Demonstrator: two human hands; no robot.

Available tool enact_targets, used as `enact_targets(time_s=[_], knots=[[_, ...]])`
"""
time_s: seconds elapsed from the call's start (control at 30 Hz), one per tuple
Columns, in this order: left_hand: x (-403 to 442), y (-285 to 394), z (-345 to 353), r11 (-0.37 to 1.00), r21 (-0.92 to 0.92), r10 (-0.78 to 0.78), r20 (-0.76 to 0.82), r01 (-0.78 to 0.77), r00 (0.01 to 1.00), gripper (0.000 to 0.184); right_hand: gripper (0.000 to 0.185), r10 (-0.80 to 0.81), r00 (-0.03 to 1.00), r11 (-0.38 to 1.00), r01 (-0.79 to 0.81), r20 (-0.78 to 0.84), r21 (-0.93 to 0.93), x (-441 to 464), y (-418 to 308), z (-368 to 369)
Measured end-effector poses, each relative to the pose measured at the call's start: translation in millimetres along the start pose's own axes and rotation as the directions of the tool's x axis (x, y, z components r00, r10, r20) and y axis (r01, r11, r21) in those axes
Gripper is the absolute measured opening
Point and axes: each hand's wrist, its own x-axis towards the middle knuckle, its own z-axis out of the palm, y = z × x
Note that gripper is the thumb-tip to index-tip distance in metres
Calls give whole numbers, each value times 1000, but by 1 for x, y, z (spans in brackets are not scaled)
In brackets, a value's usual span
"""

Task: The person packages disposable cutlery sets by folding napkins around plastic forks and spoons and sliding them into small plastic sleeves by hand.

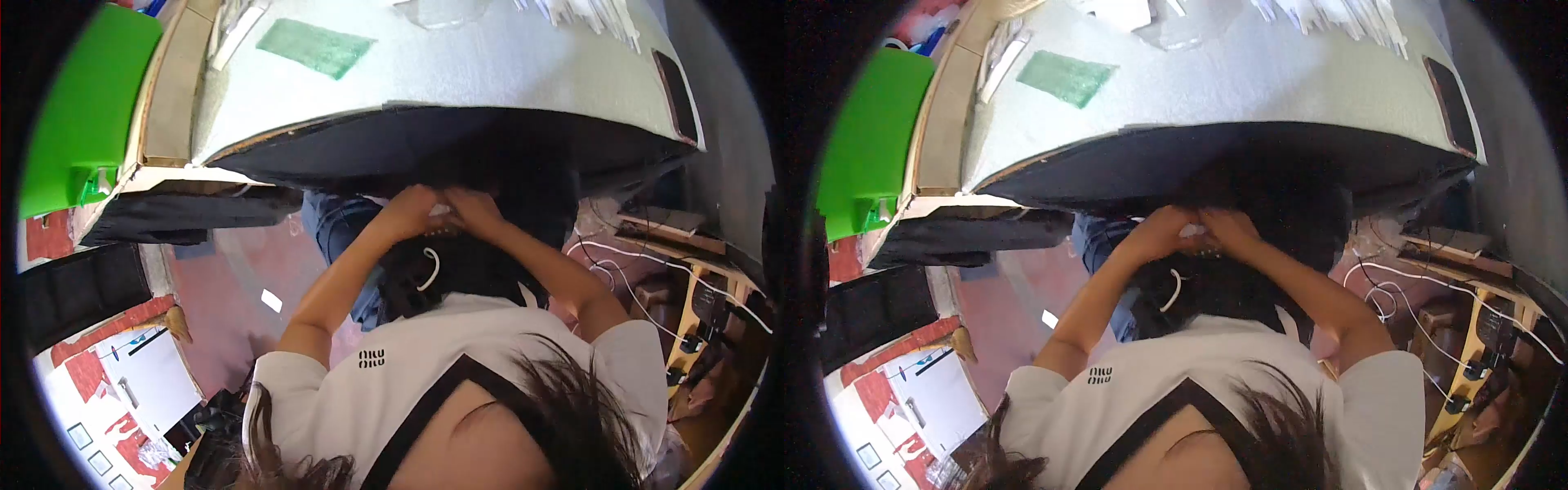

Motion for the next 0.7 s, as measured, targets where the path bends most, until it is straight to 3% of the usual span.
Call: enact_targets(time_s=[0.07, 0.13, 0.2, 0.23, 0.3, 0.4, 0.43, 0.47, 0.5, 0.53, 0.63, 0.7], knots=[[-20, 51, -50, 996, 19, 92, -107, -90, 990, 35, 39, -146, 977, 988, 151, -158, 16, -6, -18, -43], [-43, 113, -110, 982, -180, 35, -156, -63, 987, 35, 35, -217, 913, 960, 264, -346, 93, -12, -33, -76], [-53, 118, -129, 813, -496, 102, -392, -304, 914, 41, 31, -188, 805, 905, 365, -562, 220, -12, -45, -102], [-56, 126, -137, 630, -650, 80, -490, -425, 868, 46, 30, -131, 834, 786, 417, -536, 456, -14, -57, -121], [-50, 131, -150, 643, -575, 125, -573, -506, 810, 53, 30, -68, 895, 395, 430, -441, 812, -18, -84, -154], [-25, 141, -146, 778, -379, 189, -619, -501, 762, 52, 36, -243, 886, 157, 437, -394, 886, -14, -93, -173], [-17, 140, -140, 757, -420, 199, -581, -500, 789, 46, 42, -260, 899, 81, 383, -351, 920, -12, -95, -177], [-11, 141, -134, 736, -464, 207, -540, -493, 816, 41, 43, -217, 903, 82, 395, -370, 915, -7, -92, -170], [-15, 155, -133, 577, -749, 19, -387, -326, 922, 30, 41, -131, 927, 83, 364, -352, 928, -5, -92, -165], [-11, 156, -132, 599, -712, 24, -441, -366, 897, 28, 39, -44, 943, 80, 332, -330, 940, -3, -92, -163], [-7, 150, -125, 638, -607, 24, -599, -474, 801, 24, 32, -56, 966, 297, 257, -252, 920, -15, -86, -191], [-5, 143, -121, 642, -528, 24, -710, -556, 703, 22, 30, 13, 926, 370, 347, -378, 862, -18, -81, -204]])
